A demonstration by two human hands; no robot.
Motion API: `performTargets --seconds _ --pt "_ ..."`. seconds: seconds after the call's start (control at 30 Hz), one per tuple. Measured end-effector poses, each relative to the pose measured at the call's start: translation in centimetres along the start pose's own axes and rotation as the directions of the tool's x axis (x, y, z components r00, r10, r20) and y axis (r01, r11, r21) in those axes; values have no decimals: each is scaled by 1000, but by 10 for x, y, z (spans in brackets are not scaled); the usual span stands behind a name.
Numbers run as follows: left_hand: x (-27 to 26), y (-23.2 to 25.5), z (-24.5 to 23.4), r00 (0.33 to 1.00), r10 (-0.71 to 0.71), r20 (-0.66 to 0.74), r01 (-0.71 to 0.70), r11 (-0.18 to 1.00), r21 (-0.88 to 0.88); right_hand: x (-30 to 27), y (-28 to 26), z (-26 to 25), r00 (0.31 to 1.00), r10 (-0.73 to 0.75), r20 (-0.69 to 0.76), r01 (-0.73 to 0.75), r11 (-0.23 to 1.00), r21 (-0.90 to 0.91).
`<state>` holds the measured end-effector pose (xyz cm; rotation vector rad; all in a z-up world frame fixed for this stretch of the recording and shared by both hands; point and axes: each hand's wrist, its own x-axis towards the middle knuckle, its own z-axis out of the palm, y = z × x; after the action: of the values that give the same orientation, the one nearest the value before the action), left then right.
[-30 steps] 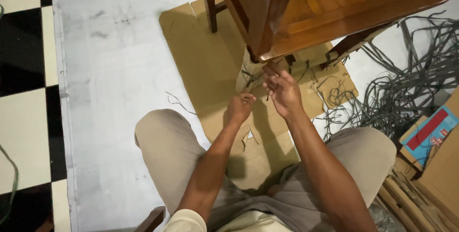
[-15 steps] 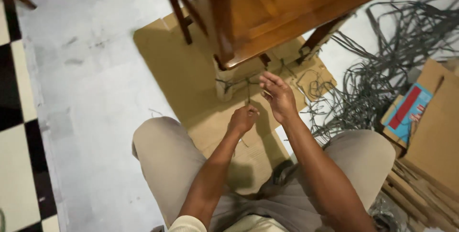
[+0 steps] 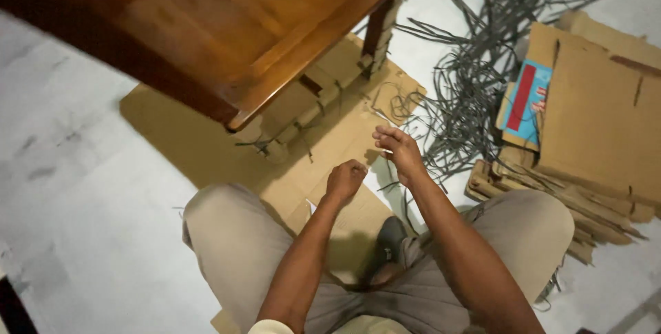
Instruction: Wrapping the legs of a wooden chair with protective cardboard and securing it with string.
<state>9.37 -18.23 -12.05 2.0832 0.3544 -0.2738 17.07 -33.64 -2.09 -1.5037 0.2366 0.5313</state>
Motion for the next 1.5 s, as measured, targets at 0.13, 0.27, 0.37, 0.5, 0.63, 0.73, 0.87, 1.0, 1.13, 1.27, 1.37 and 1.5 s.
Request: performTargets --seconds 0.13,0.27,0.37,0.5,0.63,0.73,0.87,1.0,1.13,1.27,1.37,1.5 --pt "-1 10 11 998 -20 55 20 1000 -2 11 35 -41 998 8 -59 -9 1000 -11" --pt "6 3 23 997 20 80 -21 1000 17 25 66 -73 994 15 -108 -27 994 -109" --pt "8 0 29 995 52 84 -58 995 77 37 85 -93 988 -8 -153 -13 990 -139" --pt "22 -29 46 982 183 44 -187 975 124 55 121 -119 972 -92 -214 36 967 -252" --pt "16 -15 35 960 268 84 -280 940 195 51 112 -129 934 -127 -334 -43 888 -457" --pt "11 -3 27 970 45 239 -118 946 301 66 131 -147 923 -199 -328 -36 806 -590" --pt "17 -28 38 956 -48 291 -72 920 386 81 148 -164 895 -319 -311 -62 601 -796" --pt "19 -43 45 906 -95 412 -104 895 434 88 141 -175 922 -204 -328 -140 615 -776" --pt "18 -40 48 878 -130 460 -135 855 500 108 142 -190 854 -381 -354 -78 580 -811" --pt "21 -43 48 854 -162 495 -131 853 506 128 136 -214 745 -475 -469 -107 608 -787" --pt "23 -41 46 837 -179 517 -126 856 501 139 152 -244 665 -583 -466 -135 520 -843" --pt "24 -39 40 826 -202 527 -109 859 500 140 165 -276 857 -449 -255 -291 -12 -957"
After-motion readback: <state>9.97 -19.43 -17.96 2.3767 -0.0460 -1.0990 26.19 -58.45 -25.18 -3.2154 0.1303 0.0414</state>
